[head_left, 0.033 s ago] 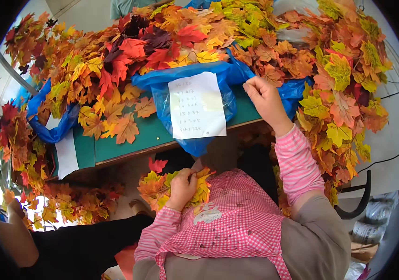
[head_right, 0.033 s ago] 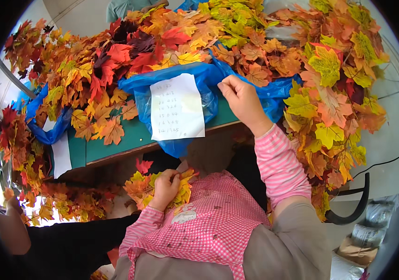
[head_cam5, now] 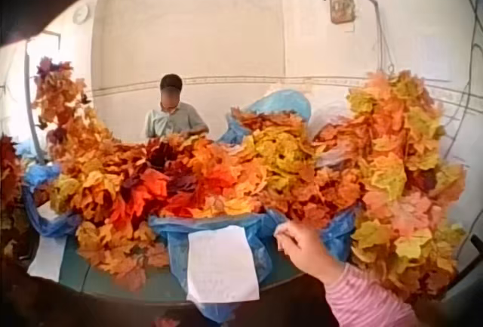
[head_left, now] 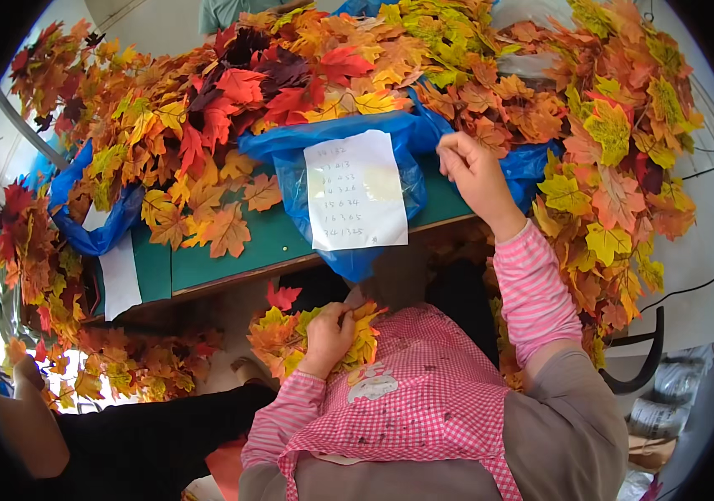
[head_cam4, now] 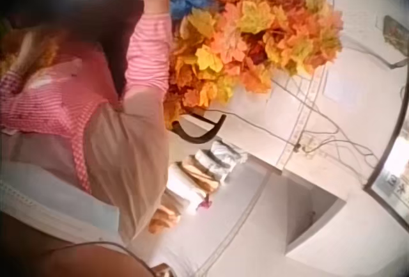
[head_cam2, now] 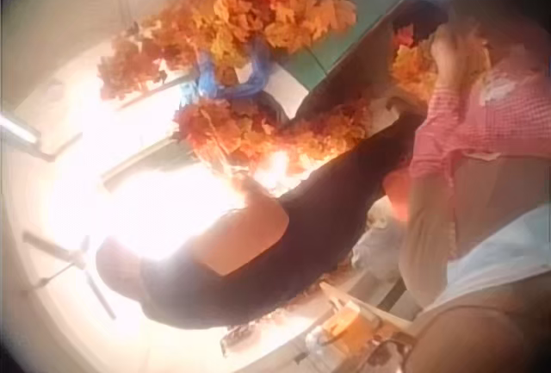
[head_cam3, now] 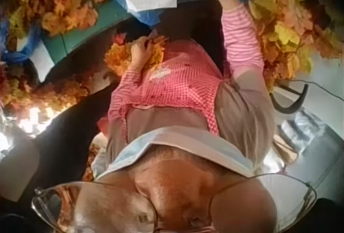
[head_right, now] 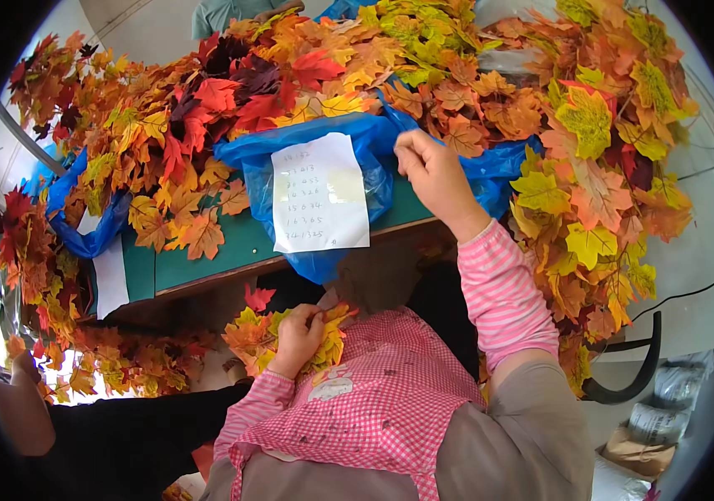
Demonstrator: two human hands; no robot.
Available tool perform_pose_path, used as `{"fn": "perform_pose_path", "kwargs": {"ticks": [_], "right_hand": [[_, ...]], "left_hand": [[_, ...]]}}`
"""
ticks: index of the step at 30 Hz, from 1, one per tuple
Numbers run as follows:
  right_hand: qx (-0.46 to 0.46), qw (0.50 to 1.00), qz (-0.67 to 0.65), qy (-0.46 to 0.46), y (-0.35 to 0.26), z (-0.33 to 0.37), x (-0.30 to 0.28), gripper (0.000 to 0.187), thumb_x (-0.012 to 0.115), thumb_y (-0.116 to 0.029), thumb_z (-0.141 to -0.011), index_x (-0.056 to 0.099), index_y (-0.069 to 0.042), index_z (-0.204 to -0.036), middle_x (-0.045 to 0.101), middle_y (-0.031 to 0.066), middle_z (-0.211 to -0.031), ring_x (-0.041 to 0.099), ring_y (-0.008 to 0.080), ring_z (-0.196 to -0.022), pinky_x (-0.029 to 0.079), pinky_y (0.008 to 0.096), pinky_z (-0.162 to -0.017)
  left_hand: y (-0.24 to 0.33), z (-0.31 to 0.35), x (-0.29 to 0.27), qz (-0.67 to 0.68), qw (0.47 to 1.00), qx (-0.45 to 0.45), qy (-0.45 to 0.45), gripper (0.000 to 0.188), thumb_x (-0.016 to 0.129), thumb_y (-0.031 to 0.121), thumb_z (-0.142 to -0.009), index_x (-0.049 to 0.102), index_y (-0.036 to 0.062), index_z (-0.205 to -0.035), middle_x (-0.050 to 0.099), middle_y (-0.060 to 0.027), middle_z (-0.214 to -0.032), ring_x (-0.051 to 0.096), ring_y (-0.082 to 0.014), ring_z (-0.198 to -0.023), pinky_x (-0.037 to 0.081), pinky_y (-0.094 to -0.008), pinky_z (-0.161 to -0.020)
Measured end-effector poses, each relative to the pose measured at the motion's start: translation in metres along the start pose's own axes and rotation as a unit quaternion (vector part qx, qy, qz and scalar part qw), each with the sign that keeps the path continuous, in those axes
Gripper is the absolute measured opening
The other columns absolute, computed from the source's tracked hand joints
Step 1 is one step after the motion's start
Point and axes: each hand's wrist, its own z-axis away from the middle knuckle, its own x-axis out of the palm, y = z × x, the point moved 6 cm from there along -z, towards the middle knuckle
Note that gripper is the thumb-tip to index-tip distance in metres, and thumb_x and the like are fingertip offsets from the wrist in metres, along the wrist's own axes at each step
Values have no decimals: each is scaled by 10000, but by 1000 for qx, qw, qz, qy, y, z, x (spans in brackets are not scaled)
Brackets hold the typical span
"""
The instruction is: The person strings together artificial maple leaves to create decorative garlands.
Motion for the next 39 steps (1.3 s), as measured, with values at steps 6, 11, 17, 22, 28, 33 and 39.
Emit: {"fn": "perform_pose_path", "kwargs": {"ticks": [6, 11, 17, 22, 28, 33, 39], "right_hand": [[-38, 974, 209, 81, 6, -108, -17, 295, 636, -296, -906, 696, -8, -924, 700, 148, -843, 664, 263, -749, 506, 362, -686], [126, 888, 439, -54, 148, -219, -27, 393, 595, -414, -858, 722, -56, -959, 699, 183, -908, 663, 382, -882, 510, 465, -749], [-39, 937, 293, 186, 21, -204, -45, 393, 498, -339, -901, 699, -12, -815, 679, 211, -788, 663, 365, -748, 494, 451, -669], [276, 947, 166, 12, 83, -176, -75, 460, 567, -467, -896, 682, -30, -811, 626, 27, -646, 498, 136, -492, 404, 332, -454], [197, 882, 427, 1, 89, -156, -93, 407, 646, -427, -855, 665, -30, -769, 653, 122, -694, 587, 259, -538, 443, 399, -529], [-95, 928, 361, -5, 48, -174, -33, 275, 650, -308, -849, 730, -51, -907, 709, 141, -846, 671, 337, -831, 514, 427, -747], [34, 939, 337, -58, 89, -196, -9, 286, 662, -346, -837, 747, -89, -930, 719, 133, -892, 682, 307, -853, 522, 400, -759]], "left_hand": [[-9, 3, -2, 26, 998, -49, -14, 136, 627, 153, -853, 668, 39, -915, 674, -167, -876, 659, -376, -814, 529, -438, -704], [-6, -5, 4, 41, 998, -38, -20, 135, 629, 147, -851, 668, 37, -918, 674, -167, -881, 659, -376, -813, 528, -436, -703], [-16, 5, -10, 51, 997, -54, 10, 128, 632, 133, -848, 664, 31, -917, 670, -169, -876, 658, -377, -808, 527, -431, -694], [-13, -3, -5, 63, 997, -46, -4, 126, 628, 125, -847, 664, 26, -917, 668, -172, -868, 658, -376, -799, 526, -428, -688], [-10, -6, -2, 53, 998, -36, -8, 129, 628, 130, -846, 665, 24, -909, 670, -168, -865, 660, -374, -793, 527, -428, -688], [-11, -4, -1, 42, 998, -54, -13, 136, 631, 137, -848, 668, 24, -915, 671, -167, -864, 661, -372, -794, 529, -427, -689], [-9, -4, -5, 48, 998, -49, 1, 134, 638, 131, -848, 667, 19, -915, 673, -180, -870, 662, -374, -804, 531, -421, -699]]}}
